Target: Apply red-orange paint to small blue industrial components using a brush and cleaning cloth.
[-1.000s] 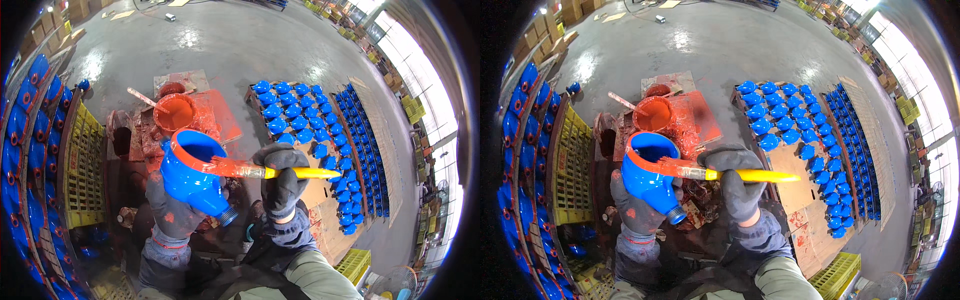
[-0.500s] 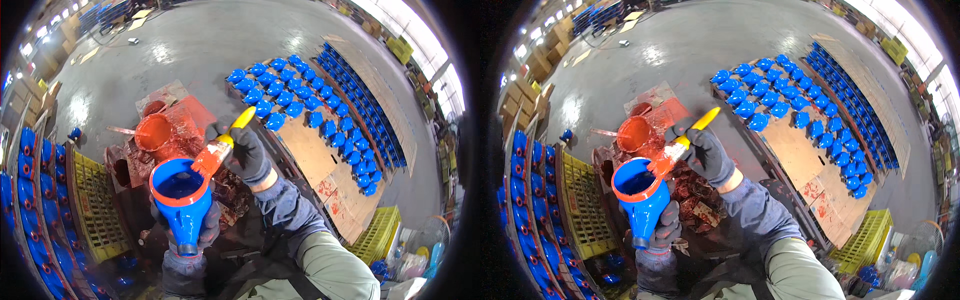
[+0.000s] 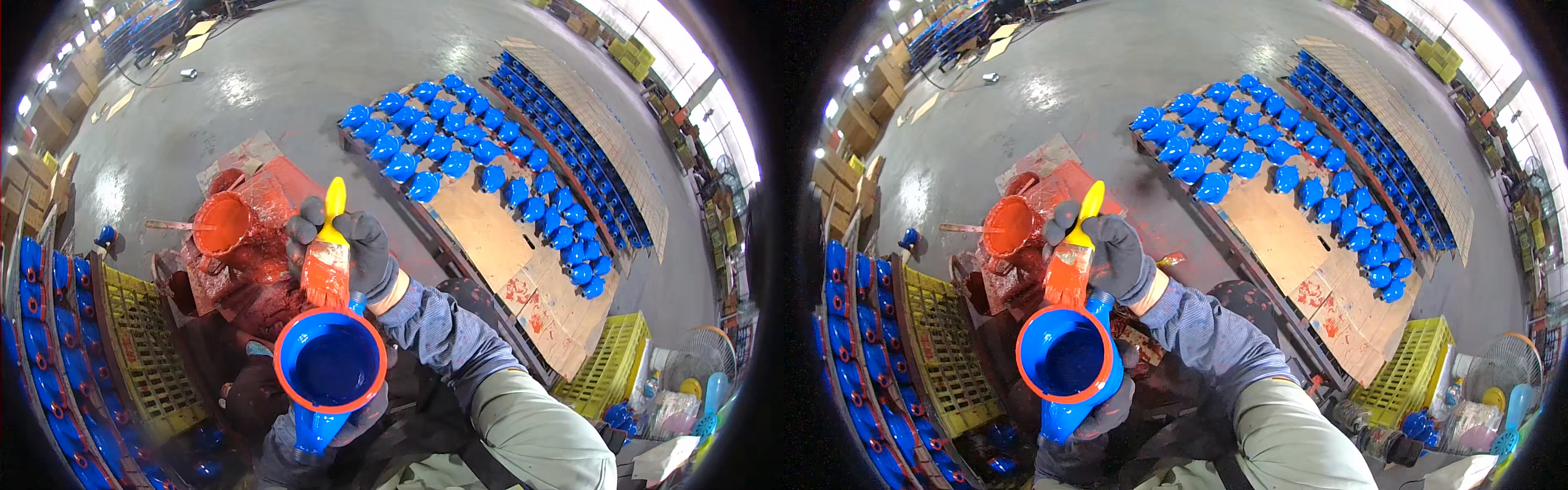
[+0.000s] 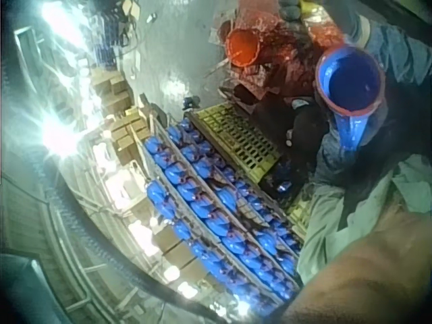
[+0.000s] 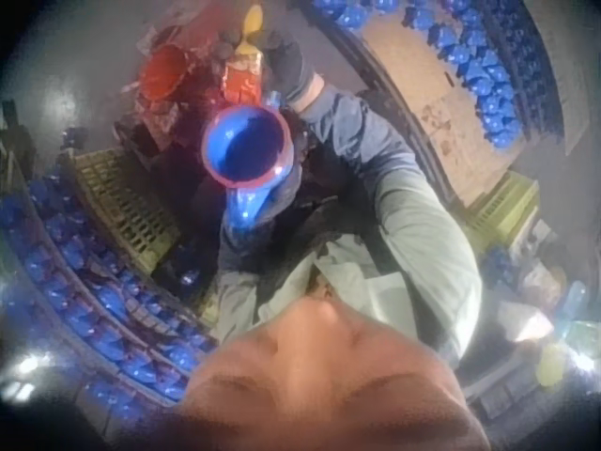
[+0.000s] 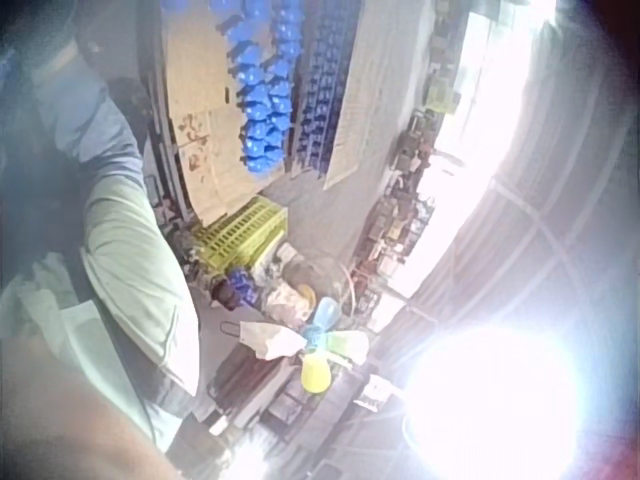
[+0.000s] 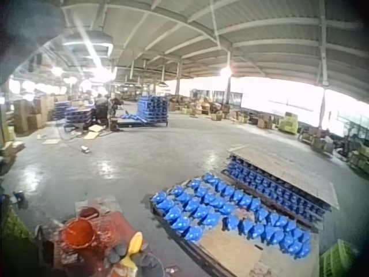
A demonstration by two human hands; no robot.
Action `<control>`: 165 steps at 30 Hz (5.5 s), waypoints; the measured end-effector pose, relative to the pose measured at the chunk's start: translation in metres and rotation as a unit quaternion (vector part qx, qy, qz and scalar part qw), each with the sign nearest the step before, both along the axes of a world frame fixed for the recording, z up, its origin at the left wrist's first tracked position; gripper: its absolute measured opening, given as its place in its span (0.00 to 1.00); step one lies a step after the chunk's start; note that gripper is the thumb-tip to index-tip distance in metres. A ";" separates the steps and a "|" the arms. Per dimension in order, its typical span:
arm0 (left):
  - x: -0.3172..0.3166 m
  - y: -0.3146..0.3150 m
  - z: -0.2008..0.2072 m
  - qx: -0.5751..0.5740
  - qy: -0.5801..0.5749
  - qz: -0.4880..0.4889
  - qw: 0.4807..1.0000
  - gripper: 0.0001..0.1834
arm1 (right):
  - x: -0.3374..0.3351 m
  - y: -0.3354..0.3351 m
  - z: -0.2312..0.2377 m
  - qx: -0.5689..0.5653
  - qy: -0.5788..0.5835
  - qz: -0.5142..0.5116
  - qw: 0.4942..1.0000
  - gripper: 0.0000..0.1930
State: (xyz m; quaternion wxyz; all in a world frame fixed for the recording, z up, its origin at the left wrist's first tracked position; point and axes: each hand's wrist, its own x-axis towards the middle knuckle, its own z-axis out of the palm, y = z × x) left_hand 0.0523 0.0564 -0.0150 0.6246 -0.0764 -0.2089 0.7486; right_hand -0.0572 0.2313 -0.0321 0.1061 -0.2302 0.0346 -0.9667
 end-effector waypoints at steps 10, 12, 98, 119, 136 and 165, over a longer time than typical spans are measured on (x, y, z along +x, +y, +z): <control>-0.069 -0.018 -0.011 -0.634 0.499 0.382 0.451 0.40 | 0.021 0.013 0.022 0.422 -0.094 -0.435 0.790 0.15; -0.071 -0.019 -0.012 -0.645 0.655 0.389 -0.050 0.45 | 0.032 0.005 0.035 0.529 -0.040 -0.436 0.727 0.14; -0.071 0.007 -0.023 -0.188 0.244 0.477 0.823 0.42 | 0.120 0.007 -0.036 0.423 -0.304 -0.357 0.775 0.27; -0.013 -0.006 -0.044 -0.503 0.594 0.577 0.246 0.48 | 0.213 -0.009 0.048 0.536 -0.150 -0.580 0.595 0.10; 0.038 -0.028 -0.069 -0.556 0.653 0.508 0.083 0.47 | 0.245 -0.011 0.014 0.583 -0.125 -0.514 0.616 0.10; -0.021 -0.343 0.305 -0.754 0.394 0.028 -0.524 0.46 | 0.318 0.137 -0.014 0.429 -0.315 -0.688 0.493 0.11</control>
